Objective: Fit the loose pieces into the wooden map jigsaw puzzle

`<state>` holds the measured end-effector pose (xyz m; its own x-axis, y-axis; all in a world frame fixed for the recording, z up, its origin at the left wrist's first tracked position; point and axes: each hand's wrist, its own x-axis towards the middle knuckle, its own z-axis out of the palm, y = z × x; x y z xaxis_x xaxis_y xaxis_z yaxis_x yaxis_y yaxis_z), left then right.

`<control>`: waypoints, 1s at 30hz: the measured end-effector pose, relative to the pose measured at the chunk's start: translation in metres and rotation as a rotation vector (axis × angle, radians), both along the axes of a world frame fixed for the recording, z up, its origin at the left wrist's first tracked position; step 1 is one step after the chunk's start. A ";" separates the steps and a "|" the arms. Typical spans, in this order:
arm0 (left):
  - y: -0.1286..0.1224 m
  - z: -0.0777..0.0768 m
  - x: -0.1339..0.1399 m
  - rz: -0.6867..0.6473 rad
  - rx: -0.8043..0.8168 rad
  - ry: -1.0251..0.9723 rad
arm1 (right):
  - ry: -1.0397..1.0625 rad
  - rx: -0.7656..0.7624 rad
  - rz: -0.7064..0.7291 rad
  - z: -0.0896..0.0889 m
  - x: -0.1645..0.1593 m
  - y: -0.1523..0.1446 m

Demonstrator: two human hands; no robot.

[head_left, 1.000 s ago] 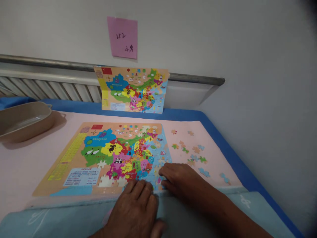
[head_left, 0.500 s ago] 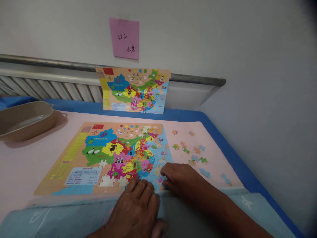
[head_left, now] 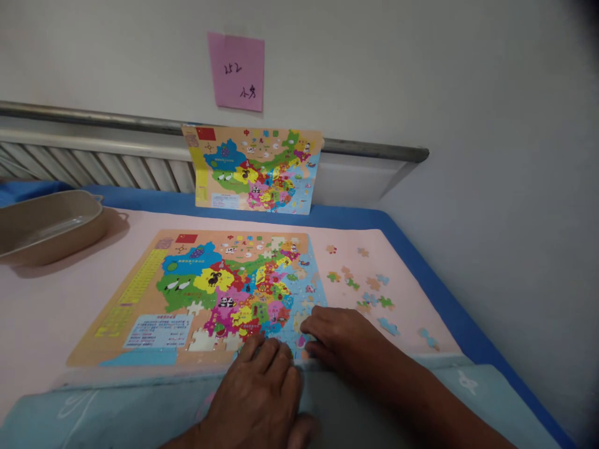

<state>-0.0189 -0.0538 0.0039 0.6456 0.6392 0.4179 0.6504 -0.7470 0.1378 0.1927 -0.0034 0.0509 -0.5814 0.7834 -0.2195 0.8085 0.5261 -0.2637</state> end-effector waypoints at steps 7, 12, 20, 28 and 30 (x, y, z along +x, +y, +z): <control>0.001 0.003 0.001 -0.007 -0.003 0.000 | -0.002 0.006 -0.013 -0.001 -0.001 -0.001; 0.001 0.001 -0.001 -0.011 -0.028 0.018 | 0.036 0.038 0.029 0.001 0.006 -0.002; 0.001 -0.001 -0.001 -0.015 -0.022 0.029 | 0.082 0.002 0.075 0.008 0.013 -0.007; 0.001 0.002 0.000 -0.023 -0.041 0.014 | 0.045 0.013 0.113 0.005 0.010 -0.010; 0.001 0.002 0.000 -0.021 -0.042 0.019 | 0.041 0.007 0.116 0.003 0.009 -0.010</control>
